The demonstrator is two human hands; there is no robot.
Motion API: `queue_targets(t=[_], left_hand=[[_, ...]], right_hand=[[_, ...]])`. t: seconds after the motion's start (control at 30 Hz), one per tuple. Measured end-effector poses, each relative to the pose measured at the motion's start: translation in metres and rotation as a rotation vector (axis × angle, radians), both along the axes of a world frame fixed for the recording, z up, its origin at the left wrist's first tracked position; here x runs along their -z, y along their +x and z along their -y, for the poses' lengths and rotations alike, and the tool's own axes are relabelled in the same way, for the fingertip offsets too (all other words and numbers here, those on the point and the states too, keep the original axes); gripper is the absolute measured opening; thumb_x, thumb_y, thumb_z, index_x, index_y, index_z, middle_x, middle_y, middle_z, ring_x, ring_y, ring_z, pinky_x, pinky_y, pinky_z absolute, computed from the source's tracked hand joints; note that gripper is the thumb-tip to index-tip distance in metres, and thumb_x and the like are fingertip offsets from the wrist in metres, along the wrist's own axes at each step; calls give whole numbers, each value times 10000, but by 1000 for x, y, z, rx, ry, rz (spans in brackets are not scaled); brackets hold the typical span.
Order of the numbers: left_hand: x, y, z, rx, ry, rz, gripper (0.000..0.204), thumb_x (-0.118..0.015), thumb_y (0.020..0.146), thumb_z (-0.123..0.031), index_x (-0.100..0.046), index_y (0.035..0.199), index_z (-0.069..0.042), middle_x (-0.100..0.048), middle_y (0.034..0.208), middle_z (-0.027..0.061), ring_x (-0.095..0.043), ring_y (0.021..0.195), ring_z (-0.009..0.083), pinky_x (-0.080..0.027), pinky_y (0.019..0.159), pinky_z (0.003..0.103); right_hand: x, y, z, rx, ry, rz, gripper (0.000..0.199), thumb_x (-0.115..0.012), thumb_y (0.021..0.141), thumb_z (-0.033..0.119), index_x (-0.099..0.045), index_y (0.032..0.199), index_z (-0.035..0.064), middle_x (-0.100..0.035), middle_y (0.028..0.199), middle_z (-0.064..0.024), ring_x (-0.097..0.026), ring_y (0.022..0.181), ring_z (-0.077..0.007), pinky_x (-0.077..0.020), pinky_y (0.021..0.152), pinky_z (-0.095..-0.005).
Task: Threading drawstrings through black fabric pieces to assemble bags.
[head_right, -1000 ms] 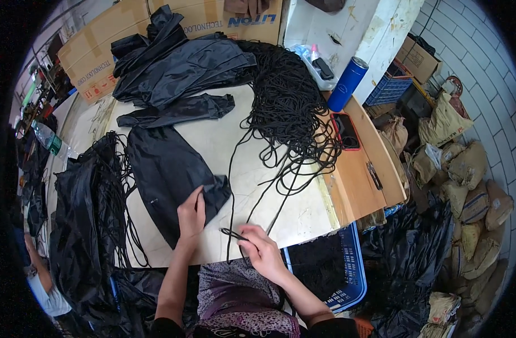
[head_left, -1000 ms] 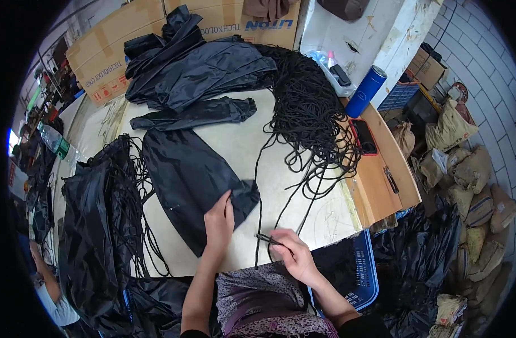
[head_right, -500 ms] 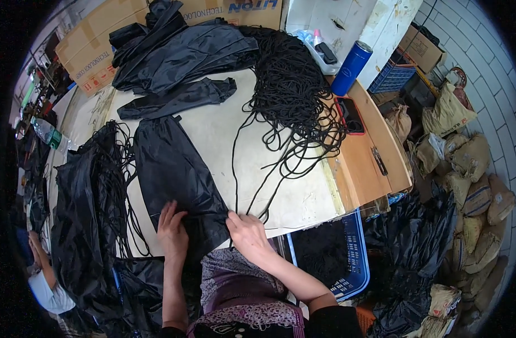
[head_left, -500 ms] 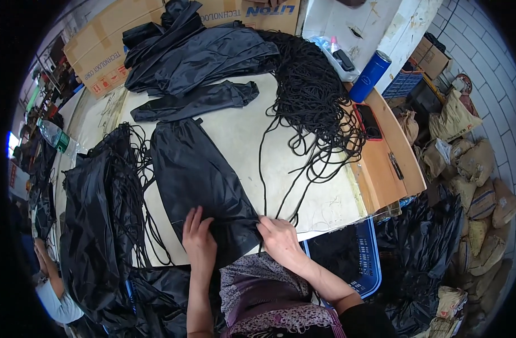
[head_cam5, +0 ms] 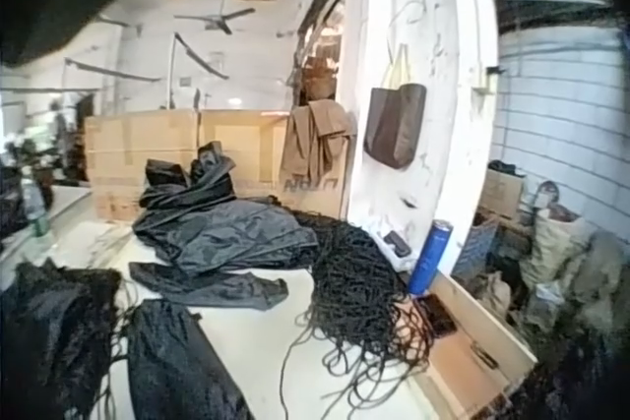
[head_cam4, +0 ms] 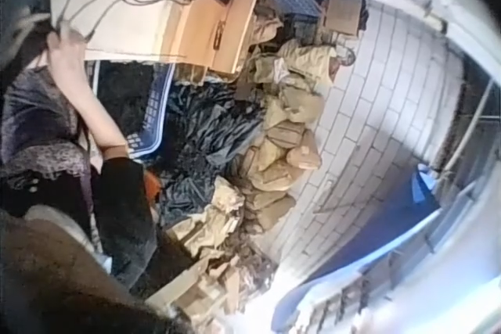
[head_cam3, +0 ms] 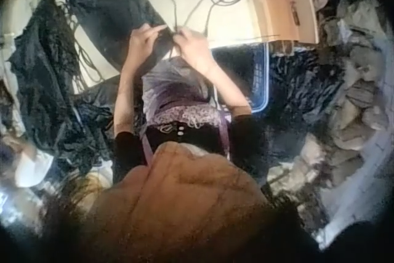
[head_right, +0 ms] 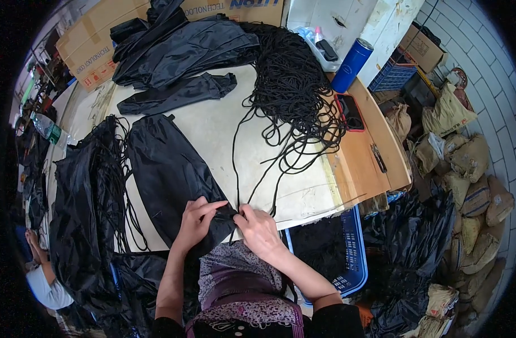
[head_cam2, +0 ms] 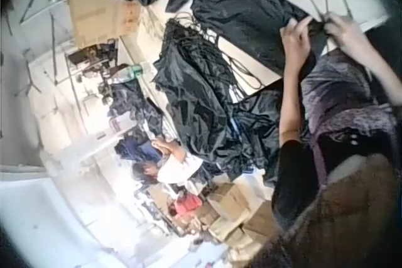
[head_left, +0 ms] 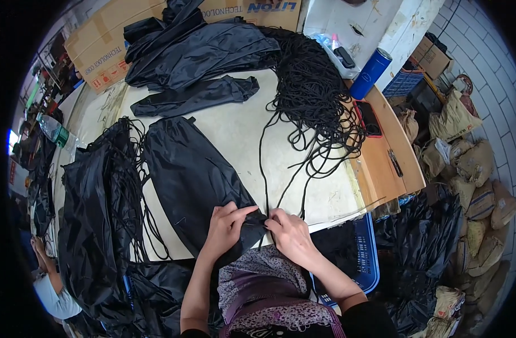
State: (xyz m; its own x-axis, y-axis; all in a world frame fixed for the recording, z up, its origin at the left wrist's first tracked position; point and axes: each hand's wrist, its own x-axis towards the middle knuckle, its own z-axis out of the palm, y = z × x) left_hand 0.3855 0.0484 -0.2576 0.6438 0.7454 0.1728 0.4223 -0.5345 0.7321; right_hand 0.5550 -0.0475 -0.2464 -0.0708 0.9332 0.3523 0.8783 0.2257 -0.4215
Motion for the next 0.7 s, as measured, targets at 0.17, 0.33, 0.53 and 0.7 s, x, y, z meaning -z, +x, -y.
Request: queue_targets(t=[0.17, 0.33, 0.53, 0.7], left_hand=[[-2, 5, -2, 29, 67, -56, 229, -638, 740, -18, -703, 941, -106, -514, 723, 40, -508, 699, 187, -356, 711, 287], [1, 15, -1, 15, 196, 167, 207, -638, 735, 1, -701, 914, -81, -571, 771, 50, -558, 772, 187, -383, 758, 282], [17, 13, -2, 7, 105, 240, 179, -643, 702, 42, -690, 856, -37, -629, 803, 78, -599, 785, 207, -446, 730, 287], [20, 14, -3, -42, -13, 290, 163, -634, 681, 84, -680, 812, 0, -644, 781, 90, -615, 730, 203, -482, 660, 275]], right_hand=[[-2, 5, 12, 100, -63, -20, 220, -599, 624, -5, -592, 842, 20, -554, 840, -119, -588, 703, -277, -482, 645, -379], [8, 13, 18, 144, -75, -36, 227, -594, 634, -19, -604, 856, 27, -560, 793, -123, -589, 707, -300, -479, 636, -385], [12, 11, 21, 236, -97, -226, 148, -578, 730, -13, -605, 870, 22, -609, 774, -152, -610, 700, -333, -478, 611, -408], [10, 14, 21, 195, -292, -508, 95, -572, 793, 30, -599, 884, 23, -626, 783, -161, -617, 687, -347, -478, 596, -421]])
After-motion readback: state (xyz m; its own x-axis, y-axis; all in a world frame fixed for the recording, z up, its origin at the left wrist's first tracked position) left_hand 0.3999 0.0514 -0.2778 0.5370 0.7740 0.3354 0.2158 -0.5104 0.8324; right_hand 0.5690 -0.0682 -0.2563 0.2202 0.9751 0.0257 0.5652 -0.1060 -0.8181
